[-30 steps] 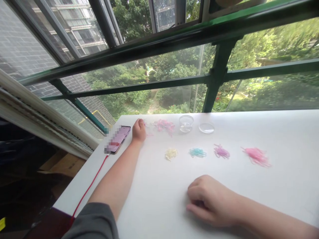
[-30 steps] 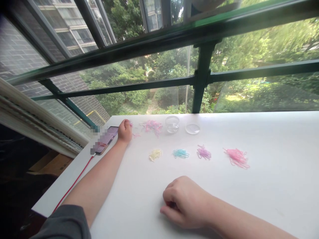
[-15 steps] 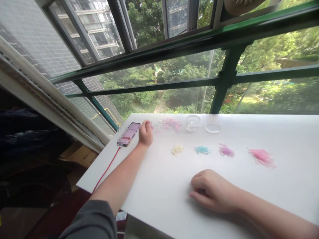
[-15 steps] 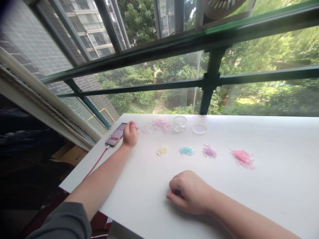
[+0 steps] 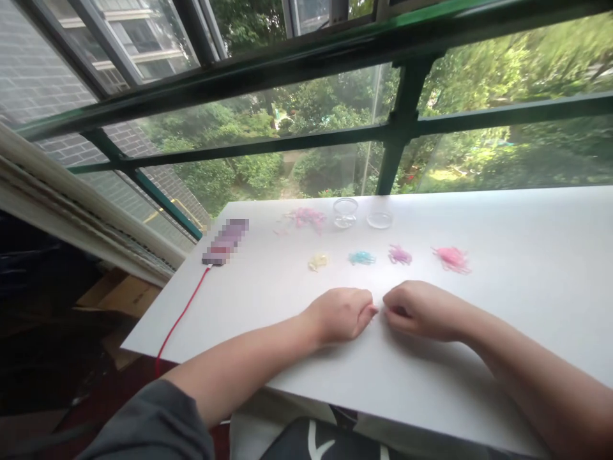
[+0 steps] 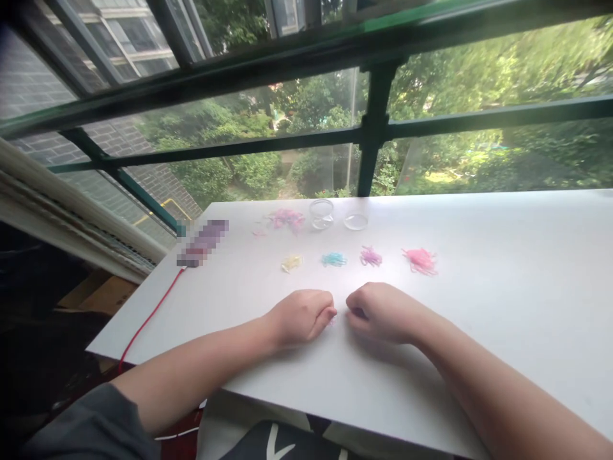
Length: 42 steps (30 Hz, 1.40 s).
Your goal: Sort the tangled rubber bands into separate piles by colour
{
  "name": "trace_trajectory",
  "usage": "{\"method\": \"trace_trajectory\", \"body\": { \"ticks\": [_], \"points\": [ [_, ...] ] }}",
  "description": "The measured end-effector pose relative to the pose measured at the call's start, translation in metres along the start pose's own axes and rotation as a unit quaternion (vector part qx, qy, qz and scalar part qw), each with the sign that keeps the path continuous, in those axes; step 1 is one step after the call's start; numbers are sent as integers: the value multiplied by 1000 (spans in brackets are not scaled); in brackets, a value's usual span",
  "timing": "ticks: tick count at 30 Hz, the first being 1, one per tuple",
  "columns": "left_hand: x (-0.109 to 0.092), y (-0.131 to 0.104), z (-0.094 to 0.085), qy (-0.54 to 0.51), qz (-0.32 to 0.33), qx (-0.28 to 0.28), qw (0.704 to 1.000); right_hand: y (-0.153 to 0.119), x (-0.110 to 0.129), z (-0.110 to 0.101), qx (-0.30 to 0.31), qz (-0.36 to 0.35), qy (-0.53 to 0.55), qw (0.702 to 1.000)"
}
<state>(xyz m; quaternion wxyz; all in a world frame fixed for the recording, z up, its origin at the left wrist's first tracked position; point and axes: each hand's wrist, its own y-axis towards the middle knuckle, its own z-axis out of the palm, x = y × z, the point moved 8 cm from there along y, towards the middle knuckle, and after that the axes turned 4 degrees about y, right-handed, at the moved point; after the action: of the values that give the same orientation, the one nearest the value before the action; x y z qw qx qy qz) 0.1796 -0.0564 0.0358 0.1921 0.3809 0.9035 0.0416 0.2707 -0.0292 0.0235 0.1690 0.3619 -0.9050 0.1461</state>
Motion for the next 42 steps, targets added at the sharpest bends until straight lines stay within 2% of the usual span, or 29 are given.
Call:
{"method": "trace_trajectory", "body": {
  "ticks": [4, 8, 11, 17, 23, 25, 28, 31, 42],
  "points": [
    [-21, 13, 19, 63, 60, 28, 996, -10, -15, -7, -9, 36, 23, 999],
    [-26, 19, 20, 80, 70, 23, 994, -9, -18, -11, -19, 44, 35, 998],
    [-19, 18, 15, 63, 47, 18, 997, -8, -15, -13, -25, 37, 38, 998],
    [-1, 12, 1, -37, -10, 31, 999, -9, -9, -18, -33, 24, 40, 998],
    [4, 9, -24, -152, 46, 8, 987, -9, -4, -21, -55, 16, 82, 995],
    [13, 9, -30, -154, 37, 5, 987, -9, -3, -22, -61, 14, 89, 994],
    [30, 7, -31, -119, -4, 28, 993, -9, 0, -21, -56, -2, 104, 993],
    [38, 3, -31, -94, -17, 52, 994, -9, 5, -19, -54, -20, 117, 991],
    [26, 1, -23, -81, 13, 80, 993, -3, 11, -13, -82, -48, 115, 989]
  ]
}}
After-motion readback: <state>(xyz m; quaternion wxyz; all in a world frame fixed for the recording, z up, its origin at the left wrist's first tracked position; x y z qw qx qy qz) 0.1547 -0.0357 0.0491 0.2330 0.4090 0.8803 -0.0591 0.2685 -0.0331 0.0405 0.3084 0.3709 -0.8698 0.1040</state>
